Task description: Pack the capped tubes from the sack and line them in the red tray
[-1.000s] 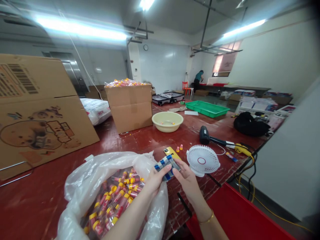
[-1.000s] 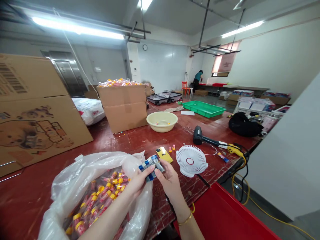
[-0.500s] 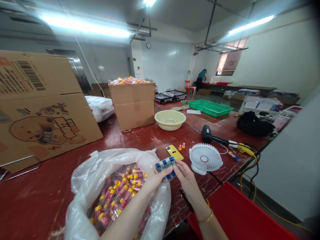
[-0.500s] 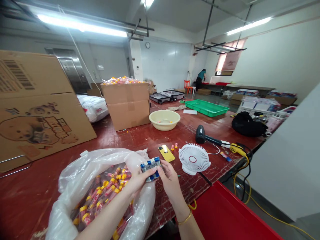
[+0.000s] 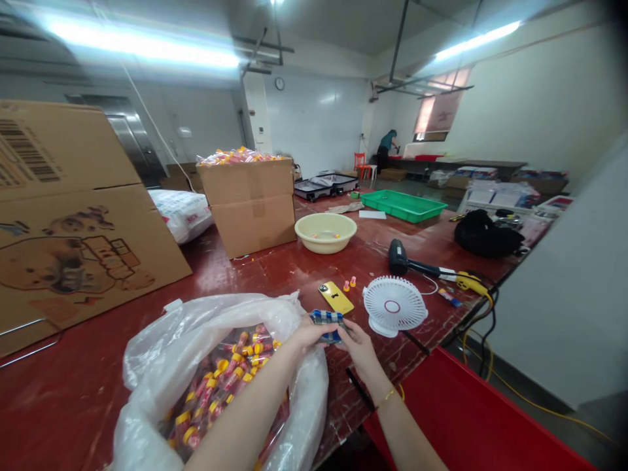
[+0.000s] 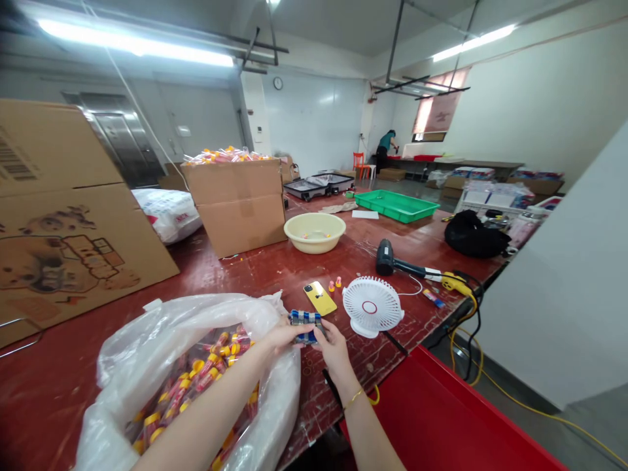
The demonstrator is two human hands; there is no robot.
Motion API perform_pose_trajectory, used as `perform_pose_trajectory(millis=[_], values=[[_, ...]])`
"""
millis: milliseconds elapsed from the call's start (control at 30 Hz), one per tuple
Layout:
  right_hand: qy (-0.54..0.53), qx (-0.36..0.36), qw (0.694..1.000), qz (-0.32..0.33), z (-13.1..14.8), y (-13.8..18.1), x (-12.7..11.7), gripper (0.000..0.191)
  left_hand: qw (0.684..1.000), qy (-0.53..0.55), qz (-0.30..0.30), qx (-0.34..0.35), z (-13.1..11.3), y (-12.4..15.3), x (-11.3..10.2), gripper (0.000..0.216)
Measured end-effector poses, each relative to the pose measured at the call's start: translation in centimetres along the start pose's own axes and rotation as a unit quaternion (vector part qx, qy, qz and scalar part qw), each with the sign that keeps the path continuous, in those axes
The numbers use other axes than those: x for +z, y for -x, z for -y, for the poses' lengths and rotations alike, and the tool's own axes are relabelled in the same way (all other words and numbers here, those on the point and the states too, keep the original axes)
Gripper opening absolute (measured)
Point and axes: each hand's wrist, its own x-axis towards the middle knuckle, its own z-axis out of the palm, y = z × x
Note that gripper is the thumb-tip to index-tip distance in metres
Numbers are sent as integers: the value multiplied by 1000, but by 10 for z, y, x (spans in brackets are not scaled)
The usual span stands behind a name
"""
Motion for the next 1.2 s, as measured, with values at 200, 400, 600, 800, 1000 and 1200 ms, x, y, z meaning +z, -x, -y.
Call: perform_pose_trajectory(millis=[200, 400, 600, 800, 1000, 1200], values=[[117, -84, 988, -51, -12, -9, -11, 47, 997, -2, 17, -72, 4, -30, 4, 64], [248, -119, 960, -48, -8, -11, -10, 31, 996, -41, 37, -74, 2, -29, 0, 65], [309, -101, 945, -34, -6, -5, -31, 25, 993, -86, -30, -72, -1, -36, -2, 68], [282, -77, 956, -8, -15, -3, -61, 27, 987, -151, -12, -61, 1, -47, -16, 83], [233, -61, 970, 12, -22, -1, -57, 24, 977, -211, 1, -22, 16, -52, -14, 102], [144, -34, 989, 20, -12, -1, -42, 26, 989, -143, 25, -21, 13, -46, -23, 88]])
